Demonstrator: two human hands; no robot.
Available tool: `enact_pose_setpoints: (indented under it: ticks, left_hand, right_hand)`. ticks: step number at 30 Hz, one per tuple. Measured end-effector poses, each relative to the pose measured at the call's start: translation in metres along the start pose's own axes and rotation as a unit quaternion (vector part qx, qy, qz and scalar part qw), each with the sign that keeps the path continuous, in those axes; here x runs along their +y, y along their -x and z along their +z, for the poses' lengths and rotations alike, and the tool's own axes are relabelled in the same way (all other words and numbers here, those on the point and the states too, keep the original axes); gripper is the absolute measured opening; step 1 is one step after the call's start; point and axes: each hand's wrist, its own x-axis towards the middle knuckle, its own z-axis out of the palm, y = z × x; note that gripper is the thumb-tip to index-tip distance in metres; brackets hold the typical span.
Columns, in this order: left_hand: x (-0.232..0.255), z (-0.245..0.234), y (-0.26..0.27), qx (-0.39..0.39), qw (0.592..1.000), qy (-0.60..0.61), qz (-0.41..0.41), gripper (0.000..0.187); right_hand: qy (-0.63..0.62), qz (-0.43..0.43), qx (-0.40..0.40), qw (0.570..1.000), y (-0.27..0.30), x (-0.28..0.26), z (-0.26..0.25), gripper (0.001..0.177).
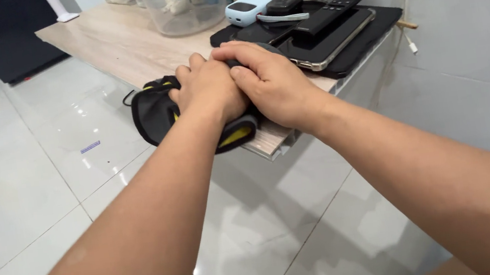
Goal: Organizing electrical cables on a wall and packing a protective fabric sleeve.
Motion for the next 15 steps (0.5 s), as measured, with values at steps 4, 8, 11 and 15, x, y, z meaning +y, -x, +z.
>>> enact_pose_setpoints:
  ticks: [4, 8, 11, 15]
  left_hand:
    - [-0.003, -0.001, 0.003, 0.020, 1.000, 0.013, 0.011, 0.058]
    - [-0.004, -0.003, 0.014, 0.020, 0.999, 0.031, 0.026, 0.052]
    - [-0.016, -0.004, 0.024, 0.026, 0.996, 0.027, 0.080, 0.054]
    - [-0.018, -0.029, 0.058, -0.039, 0.994, 0.084, 0.060, 0.090]
  right_hand:
    - [0.061, 0.008, 0.017, 0.998, 0.005, -0.009, 0.003, 0.033]
    - [0.135, 0.002, 0.072, 0.988, 0.008, -0.011, 0.006, 0.029]
    - [0.149, 0.035, 0.100, 0.983, 0.009, -0.012, 0.008, 0.024]
    - [0.206, 0.019, 0.095, 0.974, 0.010, -0.021, 0.007, 0.020]
